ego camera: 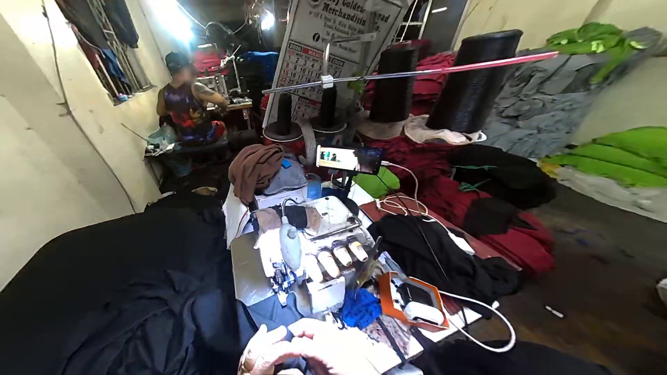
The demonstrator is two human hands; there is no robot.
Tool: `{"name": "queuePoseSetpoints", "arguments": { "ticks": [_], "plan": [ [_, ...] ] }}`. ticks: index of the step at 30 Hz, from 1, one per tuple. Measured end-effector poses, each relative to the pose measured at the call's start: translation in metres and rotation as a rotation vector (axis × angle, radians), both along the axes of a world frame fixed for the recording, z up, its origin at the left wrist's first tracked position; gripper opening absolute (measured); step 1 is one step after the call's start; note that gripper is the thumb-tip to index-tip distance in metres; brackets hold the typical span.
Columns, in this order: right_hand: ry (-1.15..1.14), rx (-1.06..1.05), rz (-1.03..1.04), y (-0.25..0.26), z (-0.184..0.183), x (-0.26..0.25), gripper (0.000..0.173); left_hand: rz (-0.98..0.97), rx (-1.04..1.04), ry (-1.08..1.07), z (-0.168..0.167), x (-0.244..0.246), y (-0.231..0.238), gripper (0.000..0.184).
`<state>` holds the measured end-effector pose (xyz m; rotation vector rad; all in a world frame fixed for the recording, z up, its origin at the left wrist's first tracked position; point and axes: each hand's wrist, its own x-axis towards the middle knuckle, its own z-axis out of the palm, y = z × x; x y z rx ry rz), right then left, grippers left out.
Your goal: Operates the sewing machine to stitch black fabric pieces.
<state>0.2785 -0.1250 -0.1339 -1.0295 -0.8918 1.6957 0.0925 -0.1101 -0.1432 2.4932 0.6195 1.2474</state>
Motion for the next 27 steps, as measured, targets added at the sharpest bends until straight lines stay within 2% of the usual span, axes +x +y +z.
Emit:
{"name": "queuePoseSetpoints", "arguments": {
  "ticks": [2, 3, 4, 6, 7, 8, 11, 13, 16, 20, 22, 25, 27],
  "plan": [
    [-0.161, 0.035, -0.033, -0.005, 0.005, 0.000, 0.016, -0.047, -0.137, -0.023, 0.016, 0.001, -0.001, 0.018],
    [-0.183, 0.091, -0.061, -0.010, 0.008, 0.000, 0.022, -0.062, -0.202, -0.019, 0.024, 0.003, -0.001, 0.021],
    [-0.158, 0.197, -0.083, -0.016, 0.008, 0.001, 0.031, -0.071, -0.261, -0.008, 0.030, 0.004, -0.001, 0.023],
    [-0.131, 0.454, -0.101, -0.025, 0.005, 0.001, 0.062, -0.046, -0.338, 0.014, 0.039, 0.005, -0.001, 0.023],
    [-0.153, 0.527, -0.119, -0.029, 0.007, 0.000, 0.067, -0.020, -0.367, 0.013, 0.040, 0.005, -0.001, 0.022],
    [-0.190, 0.564, -0.150, -0.033, 0.011, -0.002, 0.061, 0.003, -0.389, 0.008, 0.040, 0.006, -0.002, 0.022],
    [-0.317, 0.563, -0.303, -0.038, 0.016, -0.005, 0.024, 0.002, -0.422, -0.018, 0.038, 0.008, -0.003, 0.023],
    [-0.301, 0.551, -0.322, -0.037, 0.014, -0.001, 0.014, -0.076, -0.429, -0.019, 0.038, 0.006, -0.001, 0.021],
    [-0.259, 0.539, -0.339, -0.035, 0.012, 0.004, 0.012, -0.157, -0.436, 0.033, 0.041, 0.000, 0.002, 0.022],
    [-0.213, 0.546, -0.327, -0.035, 0.014, 0.003, 0.011, -0.057, -0.457, -0.027, 0.042, -0.001, -0.002, 0.017],
    [-0.173, 0.580, -0.310, -0.036, 0.012, 0.001, 0.018, -0.086, -0.473, -0.028, 0.047, 0.000, -0.001, 0.015],
    [-0.194, 0.621, -0.224, -0.038, 0.014, 0.001, 0.038, -0.114, -0.485, -0.086, 0.051, 0.001, -0.004, 0.014],
    [-0.229, 0.598, -0.207, -0.042, 0.019, 0.000, 0.033, -0.061, -0.490, -0.114, 0.054, 0.000, -0.009, 0.014]
  ]
}}
